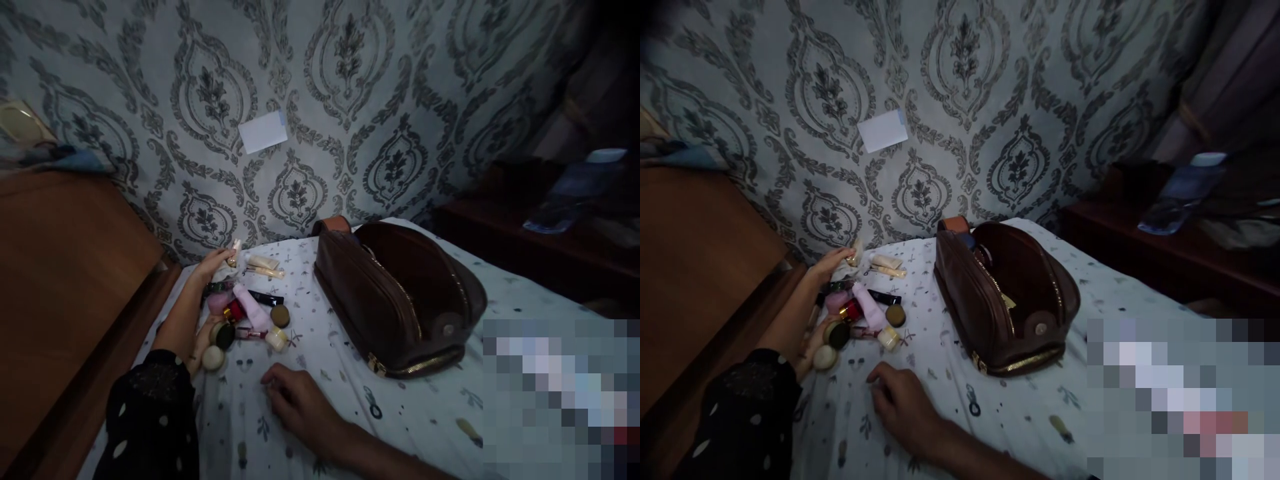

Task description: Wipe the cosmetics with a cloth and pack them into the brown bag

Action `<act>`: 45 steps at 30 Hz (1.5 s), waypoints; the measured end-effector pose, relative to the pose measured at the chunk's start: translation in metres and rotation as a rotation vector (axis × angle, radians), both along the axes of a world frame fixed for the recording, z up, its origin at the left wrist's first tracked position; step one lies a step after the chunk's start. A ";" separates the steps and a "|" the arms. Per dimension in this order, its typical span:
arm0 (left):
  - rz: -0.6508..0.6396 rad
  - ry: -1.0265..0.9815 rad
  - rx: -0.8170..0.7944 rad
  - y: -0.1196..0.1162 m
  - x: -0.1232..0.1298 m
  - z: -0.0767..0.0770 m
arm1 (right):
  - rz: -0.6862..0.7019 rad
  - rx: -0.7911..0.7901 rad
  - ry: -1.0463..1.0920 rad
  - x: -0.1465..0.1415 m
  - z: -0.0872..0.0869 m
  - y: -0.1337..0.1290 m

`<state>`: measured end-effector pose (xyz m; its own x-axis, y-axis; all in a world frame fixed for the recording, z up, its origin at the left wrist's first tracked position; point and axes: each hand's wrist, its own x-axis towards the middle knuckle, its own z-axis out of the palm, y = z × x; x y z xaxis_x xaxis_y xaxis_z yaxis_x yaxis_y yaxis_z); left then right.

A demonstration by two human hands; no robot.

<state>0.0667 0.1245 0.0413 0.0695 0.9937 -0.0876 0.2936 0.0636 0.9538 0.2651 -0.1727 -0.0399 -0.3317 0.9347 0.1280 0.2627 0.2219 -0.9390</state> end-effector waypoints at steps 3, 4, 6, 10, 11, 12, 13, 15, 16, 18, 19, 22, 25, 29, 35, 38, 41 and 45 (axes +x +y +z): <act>-0.096 0.032 0.019 -0.020 0.007 0.007 | 0.016 -0.026 0.032 0.001 0.002 0.000; -0.121 0.040 0.029 -0.027 0.010 0.010 | 0.018 -0.037 0.044 0.001 0.003 0.000; -0.173 0.062 0.049 -0.044 0.015 0.016 | 0.020 -0.056 0.070 0.000 0.005 0.000; -0.296 0.113 0.072 -0.087 0.023 0.026 | 0.004 -0.089 0.157 0.000 0.005 -0.001; -0.320 0.120 0.069 -0.099 0.025 0.027 | -0.025 -0.098 0.203 0.000 0.004 0.000; -0.341 0.129 0.068 -0.111 0.026 0.027 | -0.072 -0.106 0.258 0.000 0.002 0.001; -0.361 0.146 0.074 -0.124 0.027 0.026 | -0.130 -0.113 0.318 0.000 0.001 0.003; -0.415 0.217 0.133 -0.149 0.027 0.023 | -0.245 -0.133 0.430 0.002 -0.002 0.009; -0.450 0.262 0.180 -0.162 0.027 0.021 | -0.283 -0.148 0.473 0.003 -0.004 0.012; -0.515 0.352 0.271 -0.186 0.025 0.017 | -0.300 -0.194 0.535 0.004 -0.007 0.020; -0.533 0.387 0.297 -0.197 0.023 0.015 | -0.287 -0.223 0.555 0.005 -0.008 0.023; -0.549 0.476 0.314 -0.225 0.018 0.013 | -0.235 -0.288 0.592 0.007 -0.009 0.029; -0.558 0.544 0.293 -0.247 0.016 0.012 | -0.219 -0.291 0.640 0.007 -0.008 0.029; -0.548 0.661 0.338 -0.267 0.021 0.000 | -0.244 -0.280 0.672 0.008 -0.008 0.026; -0.554 0.696 0.428 -0.283 0.028 -0.025 | -0.151 0.016 0.129 0.023 0.003 0.005; -0.595 0.672 0.375 -0.289 0.017 -0.026 | -0.075 0.154 -0.062 0.035 0.007 -0.006; -0.620 0.676 0.319 -0.299 -0.002 -0.027 | -0.005 0.198 -0.143 0.045 0.002 -0.010; -0.593 0.727 0.329 -0.321 -0.025 -0.040 | 0.094 0.221 -0.173 0.052 -0.009 -0.006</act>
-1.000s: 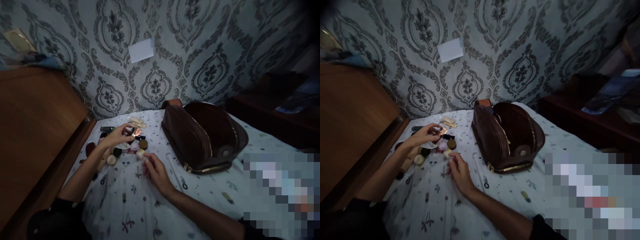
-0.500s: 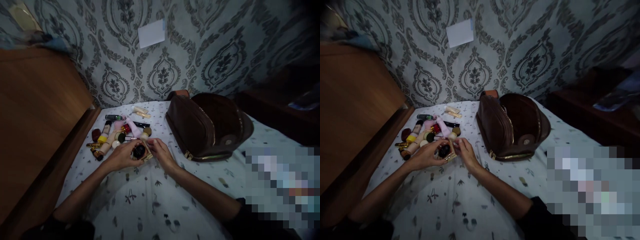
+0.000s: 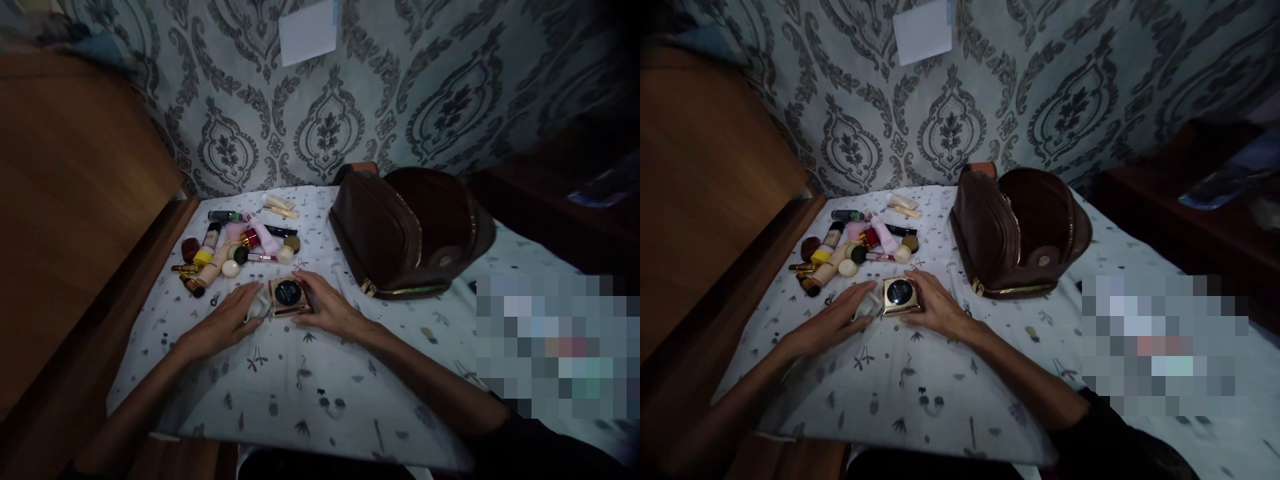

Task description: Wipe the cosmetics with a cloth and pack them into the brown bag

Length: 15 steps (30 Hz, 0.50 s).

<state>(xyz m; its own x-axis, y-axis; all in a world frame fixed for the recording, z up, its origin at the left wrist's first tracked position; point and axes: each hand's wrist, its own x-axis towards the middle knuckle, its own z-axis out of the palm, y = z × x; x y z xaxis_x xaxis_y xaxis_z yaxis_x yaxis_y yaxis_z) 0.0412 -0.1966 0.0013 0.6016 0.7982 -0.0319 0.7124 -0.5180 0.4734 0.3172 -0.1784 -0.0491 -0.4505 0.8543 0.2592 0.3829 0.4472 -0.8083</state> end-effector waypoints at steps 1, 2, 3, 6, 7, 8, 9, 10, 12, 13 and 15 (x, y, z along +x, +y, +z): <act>0.003 -0.007 0.027 -0.005 -0.004 -0.004 | 0.005 -0.005 0.004 0.001 -0.002 0.001; 0.007 -0.020 0.054 -0.008 -0.007 -0.006 | 0.000 -0.015 0.013 0.001 -0.004 0.002; 0.015 -0.040 0.077 -0.010 -0.009 -0.007 | -0.010 -0.027 0.022 0.001 -0.005 0.002; 0.118 -0.116 0.107 -0.009 -0.006 -0.002 | -0.043 -0.061 0.044 0.001 -0.006 0.001; 0.177 -0.137 0.116 -0.006 -0.002 0.001 | -0.047 -0.065 0.049 0.000 -0.006 0.001; 0.235 -0.155 0.129 -0.002 0.004 0.004 | -0.049 -0.065 0.053 0.000 -0.005 0.000; 0.281 -0.170 0.146 0.002 0.010 0.007 | -0.051 -0.064 0.054 0.000 -0.004 -0.001; 0.306 -0.179 0.160 0.007 0.018 0.008 | -0.055 -0.062 0.052 0.000 -0.003 -0.001; 0.307 -0.187 0.184 0.018 0.033 0.006 | -0.064 -0.058 0.043 0.000 -0.002 -0.002; 0.300 -0.187 0.195 0.023 0.039 0.003 | -0.065 -0.056 0.038 0.000 -0.002 -0.002; 0.307 -0.183 0.223 0.030 0.049 -0.005 | -0.067 -0.049 0.031 0.000 -0.002 -0.003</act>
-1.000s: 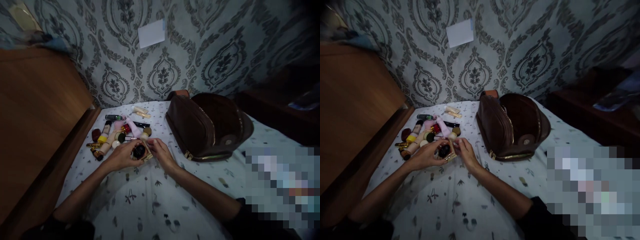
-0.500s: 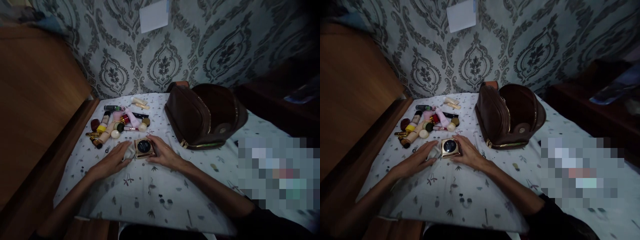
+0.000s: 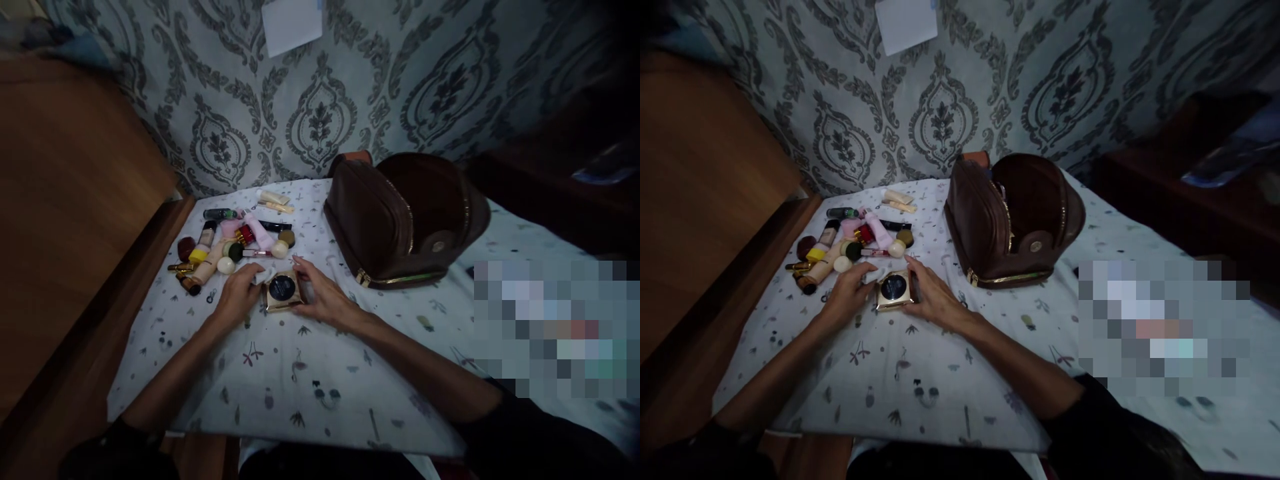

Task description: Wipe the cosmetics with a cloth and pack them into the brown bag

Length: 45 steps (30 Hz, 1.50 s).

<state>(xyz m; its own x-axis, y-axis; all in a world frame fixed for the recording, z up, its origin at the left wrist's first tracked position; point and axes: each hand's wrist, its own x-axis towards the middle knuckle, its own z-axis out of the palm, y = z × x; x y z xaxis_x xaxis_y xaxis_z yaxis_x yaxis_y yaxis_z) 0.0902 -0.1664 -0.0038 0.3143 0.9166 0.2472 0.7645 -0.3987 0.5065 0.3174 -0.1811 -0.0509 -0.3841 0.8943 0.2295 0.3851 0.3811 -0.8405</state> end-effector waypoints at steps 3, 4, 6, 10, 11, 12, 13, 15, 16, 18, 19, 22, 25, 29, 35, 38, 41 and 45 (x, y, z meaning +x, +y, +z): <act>0.023 0.002 0.032 0.005 0.005 -0.009 | 0.004 0.003 -0.007 0.000 0.000 0.000; 0.020 0.008 0.039 0.005 0.005 -0.010 | 0.005 -0.001 -0.007 0.000 0.001 0.000; 0.007 0.039 0.058 0.003 0.005 -0.009 | 0.005 -0.011 -0.001 0.000 0.002 0.000; -0.030 0.156 0.105 0.003 0.010 -0.003 | 0.001 -0.005 0.010 -0.001 0.005 0.000; -0.039 0.186 0.123 0.004 0.013 -0.002 | 0.003 -0.002 0.010 -0.001 0.005 0.000; -0.049 0.213 0.140 0.005 0.016 -0.002 | 0.005 -0.001 0.008 -0.001 0.006 0.000; -0.058 0.234 0.157 0.006 0.019 -0.002 | 0.006 -0.002 0.006 -0.001 0.006 0.000; -0.080 0.255 0.173 0.009 0.026 -0.003 | 0.005 -0.005 0.007 -0.001 0.006 0.000; -0.091 0.256 0.171 0.011 0.029 -0.003 | 0.004 -0.005 0.013 -0.001 0.006 0.000; -0.105 0.250 0.159 0.013 0.035 -0.003 | 0.006 -0.003 0.044 -0.001 0.006 0.000; -0.112 0.246 0.153 0.013 0.037 -0.003 | 0.011 0.000 0.065 -0.001 0.005 0.000; -0.127 0.235 0.152 0.014 0.042 -0.003 | 0.019 0.032 0.118 -0.001 0.004 0.000; -0.148 0.223 0.169 0.013 0.044 -0.004 | 0.024 0.080 0.132 -0.001 0.003 0.001; -0.194 0.182 0.181 0.013 0.042 -0.005 | 0.027 0.108 0.124 -0.002 0.003 0.001; -0.333 0.122 0.183 0.006 0.041 -0.002 | 0.029 0.144 0.113 -0.002 0.002 0.001; -0.387 0.144 0.180 -0.001 0.044 0.001 | 0.021 0.141 0.104 -0.002 0.002 0.001; -0.430 0.162 0.166 -0.009 0.046 0.003 | 0.016 0.134 0.100 -0.001 0.001 0.001; -0.470 0.170 0.154 -0.019 0.045 0.005 | 0.015 0.085 0.102 -0.001 -0.003 0.003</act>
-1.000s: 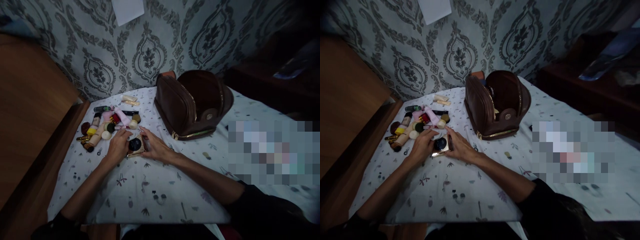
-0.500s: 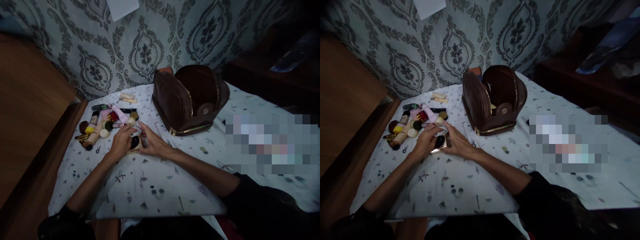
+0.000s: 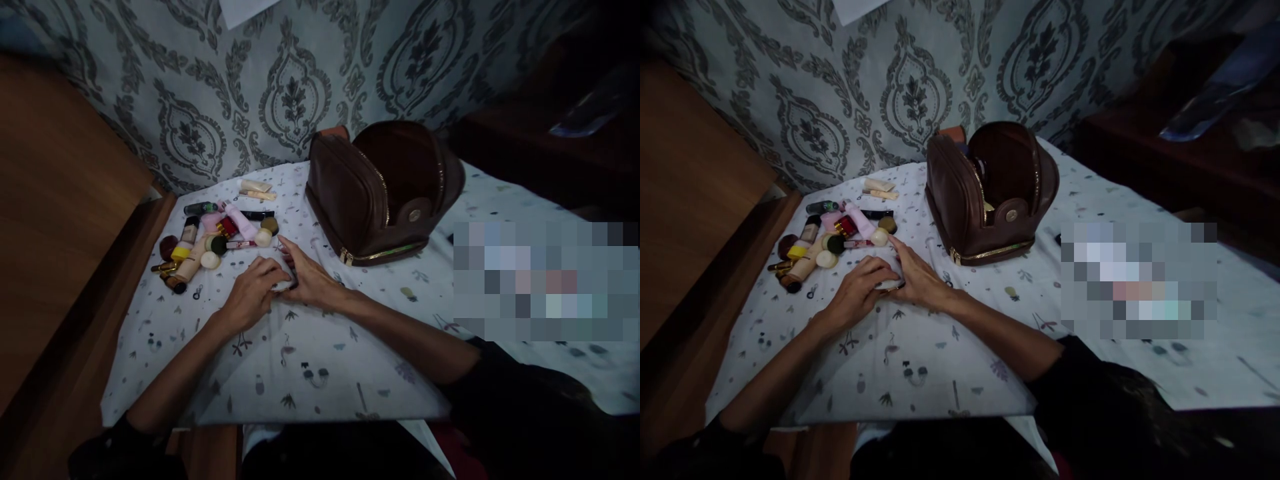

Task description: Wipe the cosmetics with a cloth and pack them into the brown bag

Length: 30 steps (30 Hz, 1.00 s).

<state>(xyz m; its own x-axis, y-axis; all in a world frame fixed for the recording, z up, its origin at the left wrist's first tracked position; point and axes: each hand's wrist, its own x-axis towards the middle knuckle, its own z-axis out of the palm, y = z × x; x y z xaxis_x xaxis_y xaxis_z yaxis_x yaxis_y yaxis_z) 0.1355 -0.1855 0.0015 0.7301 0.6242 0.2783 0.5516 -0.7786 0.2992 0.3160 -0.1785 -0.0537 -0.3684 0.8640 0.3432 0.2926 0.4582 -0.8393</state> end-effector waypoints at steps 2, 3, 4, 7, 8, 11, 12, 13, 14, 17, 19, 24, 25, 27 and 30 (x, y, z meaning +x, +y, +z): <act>-0.017 -0.007 0.001 -0.005 -0.001 0.000 | 0.005 -0.010 0.007 0.000 -0.001 0.001; -0.027 -0.015 0.001 -0.007 -0.002 0.000 | 0.007 -0.008 0.008 -0.001 -0.001 0.001; -0.036 -0.023 -0.001 -0.009 -0.003 0.000 | 0.009 -0.002 0.007 -0.001 -0.001 0.002; -0.042 -0.058 -0.004 -0.011 -0.005 -0.002 | 0.016 0.020 -0.003 -0.001 0.000 0.002; -0.036 -0.070 0.000 -0.010 -0.005 -0.002 | 0.019 0.025 -0.008 -0.001 0.001 0.001; 0.008 -0.099 0.016 -0.003 -0.006 -0.005 | 0.017 0.025 -0.030 0.000 0.002 0.001; 0.031 -0.108 0.018 0.000 -0.007 -0.006 | 0.015 0.022 -0.038 0.001 0.002 0.000; 0.056 -0.115 0.018 0.004 -0.007 -0.008 | 0.014 0.019 -0.045 0.001 0.002 0.000; 0.085 -0.119 0.015 0.008 -0.008 -0.009 | 0.014 0.015 -0.052 0.001 0.002 0.000; 0.172 -0.123 -0.003 0.019 -0.013 -0.012 | 0.014 -0.017 -0.065 0.002 0.003 -0.001; 0.215 -0.141 -0.028 0.024 -0.018 -0.014 | 0.013 -0.040 -0.062 0.001 0.003 -0.001; 0.301 -0.186 -0.046 0.025 -0.032 -0.017 | 0.018 -0.029 -0.060 0.000 0.003 0.000; 0.308 -0.195 -0.039 0.024 -0.034 -0.017 | 0.015 -0.030 -0.064 0.000 0.002 0.000; 0.312 -0.212 -0.027 0.021 -0.036 -0.016 | 0.012 -0.031 -0.072 0.001 0.001 0.000; 0.312 -0.216 -0.027 0.017 -0.038 -0.016 | 0.016 -0.007 -0.098 0.001 -0.001 0.001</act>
